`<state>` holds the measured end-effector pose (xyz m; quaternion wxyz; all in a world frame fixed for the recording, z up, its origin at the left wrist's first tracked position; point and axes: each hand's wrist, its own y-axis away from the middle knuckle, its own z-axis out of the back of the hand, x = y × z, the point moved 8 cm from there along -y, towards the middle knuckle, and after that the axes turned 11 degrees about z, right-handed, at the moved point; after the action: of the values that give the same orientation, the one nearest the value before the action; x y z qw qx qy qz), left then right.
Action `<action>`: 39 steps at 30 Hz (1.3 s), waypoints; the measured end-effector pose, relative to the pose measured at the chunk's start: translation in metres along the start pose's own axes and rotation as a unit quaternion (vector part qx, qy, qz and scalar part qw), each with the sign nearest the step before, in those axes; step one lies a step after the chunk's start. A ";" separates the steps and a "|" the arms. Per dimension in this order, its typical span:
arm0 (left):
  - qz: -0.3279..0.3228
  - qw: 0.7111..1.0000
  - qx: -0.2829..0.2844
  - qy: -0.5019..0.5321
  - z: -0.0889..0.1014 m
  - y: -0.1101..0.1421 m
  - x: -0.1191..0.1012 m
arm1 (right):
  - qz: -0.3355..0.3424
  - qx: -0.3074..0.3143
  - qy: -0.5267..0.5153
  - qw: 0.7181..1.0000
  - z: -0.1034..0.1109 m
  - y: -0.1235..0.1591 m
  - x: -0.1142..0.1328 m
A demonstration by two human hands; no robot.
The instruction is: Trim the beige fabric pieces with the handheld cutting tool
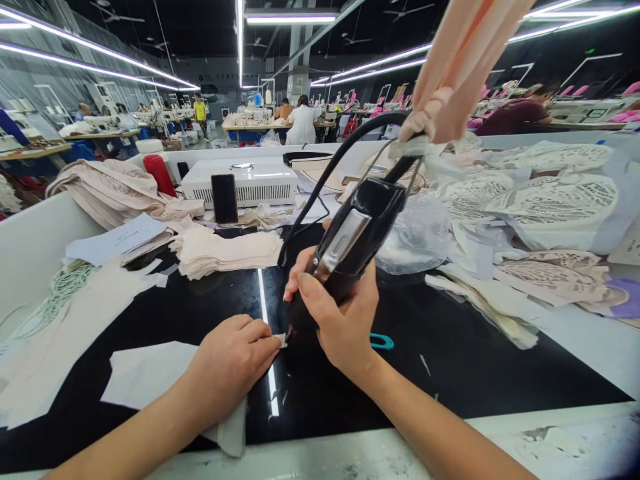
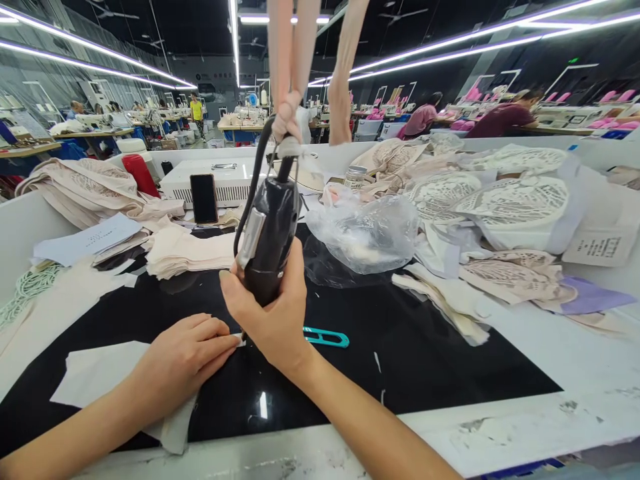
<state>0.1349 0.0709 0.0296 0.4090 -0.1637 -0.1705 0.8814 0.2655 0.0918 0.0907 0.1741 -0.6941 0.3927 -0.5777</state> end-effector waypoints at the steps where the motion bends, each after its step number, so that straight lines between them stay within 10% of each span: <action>1: 0.000 1.000 0.005 -0.001 -0.001 0.000 0.000 | 0.004 -0.004 -0.003 1.000 0.000 -0.001 0.000; 39: 0.033 0.998 -0.015 0.051 0.008 0.032 0.007 | 0.001 0.035 -0.077 0.996 -0.029 0.002 -0.007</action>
<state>0.1056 0.0555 0.0219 0.3852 -0.2197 -0.1571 0.8824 0.2376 0.1019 0.0925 0.2284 -0.7295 0.3584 -0.5358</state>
